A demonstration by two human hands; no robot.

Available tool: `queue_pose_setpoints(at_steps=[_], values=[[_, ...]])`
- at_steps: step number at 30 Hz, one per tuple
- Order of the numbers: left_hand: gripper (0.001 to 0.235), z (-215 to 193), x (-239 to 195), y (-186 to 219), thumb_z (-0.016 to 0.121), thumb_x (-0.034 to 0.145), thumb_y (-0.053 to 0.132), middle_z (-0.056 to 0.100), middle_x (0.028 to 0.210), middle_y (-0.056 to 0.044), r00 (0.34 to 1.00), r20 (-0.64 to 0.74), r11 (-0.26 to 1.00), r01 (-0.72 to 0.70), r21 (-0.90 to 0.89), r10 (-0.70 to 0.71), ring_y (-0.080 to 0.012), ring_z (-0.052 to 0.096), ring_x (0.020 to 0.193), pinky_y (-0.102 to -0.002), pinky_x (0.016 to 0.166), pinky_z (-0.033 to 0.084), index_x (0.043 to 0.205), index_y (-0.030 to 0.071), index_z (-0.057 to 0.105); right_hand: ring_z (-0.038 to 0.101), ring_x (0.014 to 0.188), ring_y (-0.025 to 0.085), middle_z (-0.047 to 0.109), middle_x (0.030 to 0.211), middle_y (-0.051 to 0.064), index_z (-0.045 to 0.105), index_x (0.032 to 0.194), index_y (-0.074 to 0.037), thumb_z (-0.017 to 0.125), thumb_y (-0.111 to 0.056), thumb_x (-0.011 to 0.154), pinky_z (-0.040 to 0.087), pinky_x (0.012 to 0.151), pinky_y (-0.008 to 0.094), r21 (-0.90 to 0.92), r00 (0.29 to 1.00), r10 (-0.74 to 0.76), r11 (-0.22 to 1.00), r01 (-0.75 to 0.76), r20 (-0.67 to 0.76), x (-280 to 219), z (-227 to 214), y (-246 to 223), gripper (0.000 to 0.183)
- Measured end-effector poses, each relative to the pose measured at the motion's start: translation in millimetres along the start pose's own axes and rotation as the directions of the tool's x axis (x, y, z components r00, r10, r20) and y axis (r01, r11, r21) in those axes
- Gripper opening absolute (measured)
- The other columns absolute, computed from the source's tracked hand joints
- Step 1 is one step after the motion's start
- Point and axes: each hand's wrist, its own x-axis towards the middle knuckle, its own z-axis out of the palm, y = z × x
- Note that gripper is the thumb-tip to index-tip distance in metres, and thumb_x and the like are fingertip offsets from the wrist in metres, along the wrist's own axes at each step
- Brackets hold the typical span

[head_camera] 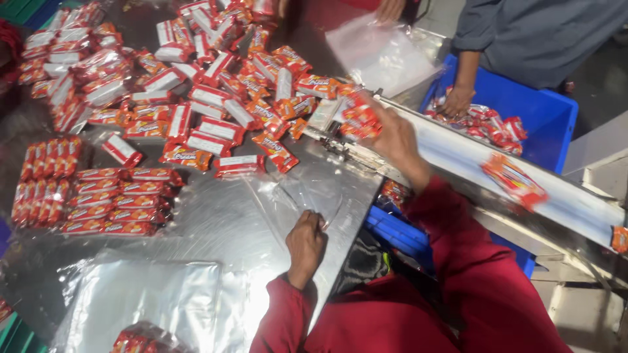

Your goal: The person places individually wrapped snack bars onto a moving conveyor belt. The bars are then transported to a blue bin where another worker collects them. The person repeatedly picks up bars from a pile and places them on the belt.

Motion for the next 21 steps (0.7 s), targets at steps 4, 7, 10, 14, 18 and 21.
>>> queue_pose_setpoints(at_steps=[4, 7, 10, 14, 18, 21], values=[[0.013, -36, -16, -9, 0.062, 0.071, 0.002, 0.067, 0.093, -0.012, 0.994, -0.039, 0.995, 0.100, 0.022, -0.099, -0.0364, 0.065, 0.087, -0.045, 0.071, 0.052, 0.083, 0.006, 0.065, 0.066, 0.092, 0.040, 0.067, 0.102, 0.023, 0.043, 0.154, -0.028, 0.089, -0.028, 0.077, 0.054, 0.078, 0.049, 0.006, 0.988, -0.036, 0.999, 0.035, 0.148, -48, 55, -35, 0.089], [0.012, -52, -41, -14, 0.069, 0.075, 0.009, 0.066, 0.085, -0.012, 0.985, -0.012, 0.984, 0.171, -0.038, -0.172, -0.0337, 0.063, 0.084, -0.045, 0.071, 0.050, 0.084, 0.006, 0.063, 0.066, 0.098, 0.035, 0.065, 0.106, 0.018, 0.043, 0.158, -0.032, 0.088, -0.029, 0.083, 0.055, 0.084, 0.044, -0.152, 0.951, -0.031, 0.985, 0.081, 0.307, -101, 77, -43, 0.088], [0.011, -51, -32, -18, 0.068, 0.079, 0.011, 0.064, 0.078, -0.012, 0.940, 0.019, 0.931, 0.341, -0.130, -0.341, -0.0268, 0.061, 0.073, -0.039, 0.067, 0.050, 0.087, 0.005, 0.062, 0.072, 0.105, 0.026, 0.067, 0.129, 0.013, 0.042, 0.156, -0.031, 0.090, -0.025, 0.074, 0.059, 0.090, 0.037, 0.185, 0.940, 0.107, 0.967, -0.173, 0.323, -114, 74, -49, 0.096], [0.019, -21, -21, -34, 0.073, 0.082, 0.015, 0.064, 0.073, -0.012, 0.885, 0.032, 0.864, 0.461, -0.202, -0.465, -0.0191, 0.058, 0.063, -0.033, 0.062, 0.047, 0.093, 0.005, 0.061, 0.053, 0.137, 0.026, 0.045, 0.156, 0.022, 0.039, 0.158, -0.019, 0.093, -0.014, 0.073, 0.050, 0.111, 0.039, 0.782, 0.990, 0.029, 0.610, -0.126, 0.137, -122, 81, -73, 0.101], [0.045, -1, -25, -76, 0.064, 0.080, 0.002, 0.066, 0.091, -0.001, 0.866, 0.010, 0.505, 0.301, -0.809, -0.500, -0.0104, 0.059, 0.072, -0.030, 0.062, 0.049, 0.122, 0.016, 0.061, 0.064, 0.125, 0.026, 0.058, 0.146, 0.019, 0.039, 0.154, -0.012, 0.097, -0.023, 0.066, 0.055, 0.101, 0.037, 0.495, 0.989, 0.052, 0.861, -0.114, 0.136, -138, 130, -96, 0.106], [0.030, -24, -29, -109, 0.067, 0.080, -0.008, 0.061, 0.091, -0.001, 0.763, 0.044, 0.130, 0.166, -0.977, -0.645, -0.0133, 0.056, 0.071, -0.029, 0.054, 0.038, 0.101, 0.011, 0.061, 0.065, 0.124, 0.026, 0.058, 0.147, 0.018, 0.041, 0.156, -0.010, 0.097, -0.022, 0.070, 0.056, 0.100, 0.036, 0.385, 0.974, 0.039, 0.914, -0.124, 0.222, -129, 153, -91, 0.103]])
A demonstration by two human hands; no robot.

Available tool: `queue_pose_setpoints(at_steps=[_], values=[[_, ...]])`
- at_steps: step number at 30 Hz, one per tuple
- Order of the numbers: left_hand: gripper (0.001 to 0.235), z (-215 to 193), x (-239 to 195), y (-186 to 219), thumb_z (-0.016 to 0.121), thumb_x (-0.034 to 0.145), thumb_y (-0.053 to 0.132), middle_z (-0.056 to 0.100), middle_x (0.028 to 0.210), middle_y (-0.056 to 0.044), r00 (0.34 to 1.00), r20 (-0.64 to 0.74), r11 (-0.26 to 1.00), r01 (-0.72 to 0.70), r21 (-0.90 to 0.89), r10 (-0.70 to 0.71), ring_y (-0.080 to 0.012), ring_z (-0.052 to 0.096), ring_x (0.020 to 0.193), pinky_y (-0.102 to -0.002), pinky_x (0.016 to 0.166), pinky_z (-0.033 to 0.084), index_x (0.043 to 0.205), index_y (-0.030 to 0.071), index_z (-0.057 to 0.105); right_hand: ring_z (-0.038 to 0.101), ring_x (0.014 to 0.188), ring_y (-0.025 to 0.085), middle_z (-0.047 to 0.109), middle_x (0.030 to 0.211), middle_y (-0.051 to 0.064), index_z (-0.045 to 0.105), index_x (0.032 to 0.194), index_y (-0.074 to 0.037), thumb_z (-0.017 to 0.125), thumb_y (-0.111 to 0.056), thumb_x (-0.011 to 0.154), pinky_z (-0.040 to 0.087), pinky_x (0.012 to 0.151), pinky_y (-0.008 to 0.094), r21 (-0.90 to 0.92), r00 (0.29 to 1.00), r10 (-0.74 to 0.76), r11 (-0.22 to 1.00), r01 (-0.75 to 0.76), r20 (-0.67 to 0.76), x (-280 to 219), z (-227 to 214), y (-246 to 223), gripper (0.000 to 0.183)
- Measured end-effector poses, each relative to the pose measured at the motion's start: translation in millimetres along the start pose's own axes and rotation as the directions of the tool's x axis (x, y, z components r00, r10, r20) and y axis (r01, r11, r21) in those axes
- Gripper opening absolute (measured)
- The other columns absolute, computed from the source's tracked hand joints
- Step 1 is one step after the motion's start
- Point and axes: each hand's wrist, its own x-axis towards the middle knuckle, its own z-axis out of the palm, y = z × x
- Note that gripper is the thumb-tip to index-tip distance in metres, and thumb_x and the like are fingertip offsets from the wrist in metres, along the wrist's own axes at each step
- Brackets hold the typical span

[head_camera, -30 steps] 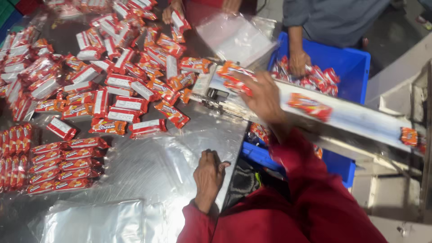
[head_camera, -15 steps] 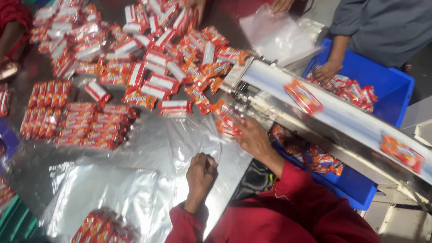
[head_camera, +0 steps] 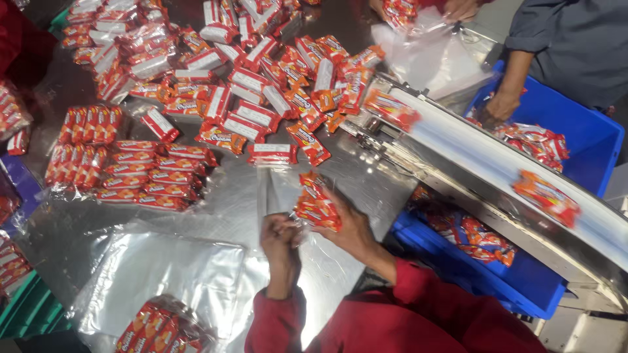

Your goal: The person places individually wrapped snack bars onto a moving conveyor belt. The bars are then transported to a blue bin where another worker collects them. The person repeatedly picks up bars from a pile and places them on the belt.

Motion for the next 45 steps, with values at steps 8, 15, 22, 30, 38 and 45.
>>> queue_pose_setpoints(at_steps=[8, 15, 22, 30, 38, 45], values=[[0.015, 43, -21, 15, 0.071, 0.078, 0.016, 0.069, 0.090, -0.015, 0.922, 0.337, 0.233, -0.376, 0.897, 0.189, -0.0336, 0.064, 0.090, -0.044, 0.077, 0.050, 0.087, 0.003, 0.071, 0.064, 0.123, 0.019, 0.061, 0.142, 0.014, 0.031, 0.159, -0.007, 0.090, -0.013, 0.077, 0.056, 0.105, 0.036, 0.469, 0.990, 0.097, 0.882, -0.037, -0.104, -7, -16, -7, 0.101], [0.013, 58, -20, 5, 0.065, 0.082, 0.011, 0.069, 0.089, -0.015, 0.830, 0.475, 0.082, -0.517, 0.852, 0.293, -0.0370, 0.067, 0.091, -0.048, 0.076, 0.051, 0.092, 0.003, 0.068, 0.060, 0.130, 0.021, 0.054, 0.149, 0.014, 0.030, 0.159, -0.006, 0.090, -0.010, 0.076, 0.053, 0.109, 0.037, 0.651, 0.988, 0.132, 0.758, -0.046, -0.084, -5, -15, -23, 0.102], [0.015, 27, 6, -6, 0.056, 0.085, 0.006, 0.071, 0.077, -0.013, 0.976, 0.159, 0.827, -0.209, 0.522, 0.146, -0.0210, 0.064, 0.061, -0.037, 0.057, 0.051, 0.094, 0.005, 0.068, 0.056, 0.132, 0.034, 0.049, 0.152, 0.020, 0.032, 0.155, -0.007, 0.095, -0.020, 0.068, 0.051, 0.105, 0.041, -0.038, 0.980, -0.157, 0.987, 0.153, -0.123, 3, -9, -11, 0.108], [0.011, 26, -30, 33, 0.060, 0.093, 0.009, 0.065, 0.107, -0.009, 0.730, 0.478, 0.126, -0.601, 0.789, 0.488, -0.0297, 0.064, 0.096, -0.041, 0.079, 0.054, 0.104, 0.011, 0.063, 0.057, 0.134, 0.029, 0.052, 0.152, 0.017, 0.043, 0.154, -0.004, 0.087, -0.008, 0.077, 0.048, 0.112, 0.041, 0.667, 0.999, 0.043, 0.744, -0.049, 0.025, -5, -32, 13, 0.089], [0.081, 54, -101, 58, 0.054, 0.077, 0.004, 0.047, 0.152, -0.017, 0.837, 0.503, 0.074, -0.527, 0.846, 0.215, -0.0402, 0.066, 0.106, -0.043, 0.068, 0.057, 0.155, 0.011, 0.035, 0.064, 0.109, 0.029, 0.069, 0.123, 0.017, 0.059, 0.138, 0.003, 0.079, -0.017, 0.087, 0.055, 0.091, 0.040, 0.699, 0.907, 0.196, 0.584, -0.414, 0.373, -39, 6, 47, 0.058], [0.053, 53, -123, 45, 0.061, 0.077, 0.011, 0.050, 0.150, -0.013, 0.821, 0.552, 0.051, -0.563, 0.825, 0.142, -0.0395, 0.070, 0.093, -0.042, 0.063, 0.059, 0.128, 0.015, 0.053, 0.063, 0.115, 0.036, 0.064, 0.127, 0.021, 0.052, 0.142, -0.003, 0.074, -0.045, 0.083, 0.051, 0.095, 0.043, 0.205, 0.975, 0.075, 0.972, -0.119, 0.209, -4, -3, -3, 0.076]])
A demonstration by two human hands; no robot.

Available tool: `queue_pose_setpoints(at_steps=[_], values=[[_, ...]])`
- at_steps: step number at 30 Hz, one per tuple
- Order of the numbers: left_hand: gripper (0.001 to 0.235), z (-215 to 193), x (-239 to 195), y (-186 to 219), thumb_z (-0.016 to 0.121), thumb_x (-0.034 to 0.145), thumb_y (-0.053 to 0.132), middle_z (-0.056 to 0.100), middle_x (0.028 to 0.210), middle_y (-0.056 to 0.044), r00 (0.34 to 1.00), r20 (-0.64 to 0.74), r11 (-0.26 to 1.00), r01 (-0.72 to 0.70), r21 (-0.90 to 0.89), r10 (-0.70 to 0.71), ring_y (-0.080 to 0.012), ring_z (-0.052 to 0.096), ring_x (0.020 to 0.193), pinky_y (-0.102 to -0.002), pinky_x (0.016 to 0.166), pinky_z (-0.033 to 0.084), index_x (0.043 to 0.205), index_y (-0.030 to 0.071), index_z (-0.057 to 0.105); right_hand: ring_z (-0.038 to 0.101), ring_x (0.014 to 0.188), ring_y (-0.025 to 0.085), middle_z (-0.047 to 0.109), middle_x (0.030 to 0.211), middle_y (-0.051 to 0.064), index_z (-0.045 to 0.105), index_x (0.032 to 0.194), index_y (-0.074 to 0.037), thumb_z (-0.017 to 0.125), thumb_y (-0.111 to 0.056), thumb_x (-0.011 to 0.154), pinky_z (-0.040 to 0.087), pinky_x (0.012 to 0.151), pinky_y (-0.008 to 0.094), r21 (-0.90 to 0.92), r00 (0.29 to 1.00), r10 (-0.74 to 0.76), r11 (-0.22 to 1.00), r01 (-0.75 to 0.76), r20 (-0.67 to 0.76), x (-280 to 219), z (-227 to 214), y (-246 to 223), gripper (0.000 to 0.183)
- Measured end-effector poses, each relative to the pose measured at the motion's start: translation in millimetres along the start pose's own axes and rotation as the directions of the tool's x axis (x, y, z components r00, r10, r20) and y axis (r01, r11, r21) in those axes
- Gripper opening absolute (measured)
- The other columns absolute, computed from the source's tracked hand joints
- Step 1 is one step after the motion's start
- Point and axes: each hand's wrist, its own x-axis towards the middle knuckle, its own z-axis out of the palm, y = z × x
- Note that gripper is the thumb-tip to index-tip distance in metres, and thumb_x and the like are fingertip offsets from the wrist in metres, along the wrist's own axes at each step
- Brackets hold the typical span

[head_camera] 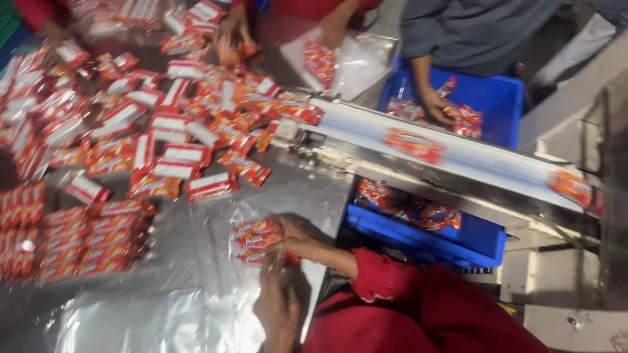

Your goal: The person places individually wrapped snack bars onto a moving conveyor belt. The bars are then transported to a blue bin where another worker collects them. The person repeatedly picks up bars from a pile and places them on the belt.

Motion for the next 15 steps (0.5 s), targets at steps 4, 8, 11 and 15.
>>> queue_pose_setpoints(at_steps=[4, 8, 11, 15], values=[[0.030, 24, 26, -12, 0.063, 0.083, 0.012, 0.055, 0.124, -0.017, 0.993, -0.095, 0.996, 0.076, 0.051, -0.071, -0.0406, 0.068, 0.087, -0.048, 0.068, 0.054, 0.113, 0.014, 0.061, 0.068, 0.105, 0.037, 0.068, 0.117, 0.021, 0.055, 0.137, -0.005, 0.070, -0.061, 0.081, 0.054, 0.084, 0.048, -0.504, 0.986, 0.161, 0.856, -0.116, 0.045, 23, -35, -23, 0.080], [0.047, 38, 41, 2, 0.060, 0.082, 0.009, 0.054, 0.120, -0.020, 0.996, -0.054, 0.995, 0.076, 0.072, -0.072, -0.0440, 0.066, 0.083, -0.052, 0.066, 0.053, 0.128, 0.014, 0.058, 0.068, 0.100, 0.037, 0.071, 0.106, 0.019, 0.045, 0.148, -0.027, 0.063, -0.065, 0.083, 0.051, 0.082, 0.052, -0.732, 0.923, 0.326, 0.676, -0.079, 0.202, 13, -67, -44, 0.077], [0.051, 36, 50, 15, 0.058, 0.083, 0.008, 0.056, 0.127, -0.018, 0.995, 0.038, 0.991, 0.093, 0.095, -0.097, -0.0427, 0.068, 0.085, -0.051, 0.065, 0.055, 0.133, 0.020, 0.059, 0.070, 0.099, 0.034, 0.073, 0.102, 0.016, 0.053, 0.143, -0.045, 0.060, -0.068, 0.081, 0.051, 0.080, 0.048, -0.824, 0.912, 0.381, 0.558, -0.097, 0.150, 11, -128, -49, 0.067], [0.060, 43, 35, 23, 0.060, 0.078, 0.010, 0.050, 0.142, -0.022, 0.994, 0.104, 0.997, 0.013, 0.072, -0.021, -0.0437, 0.068, 0.089, -0.049, 0.066, 0.056, 0.137, 0.012, 0.055, 0.061, 0.105, 0.038, 0.064, 0.117, 0.019, 0.063, 0.137, -0.009, 0.084, -0.020, 0.072, 0.050, 0.085, 0.051, -0.840, 0.817, -0.366, 0.487, -0.239, -0.445, 52, -202, -4, 0.069]])
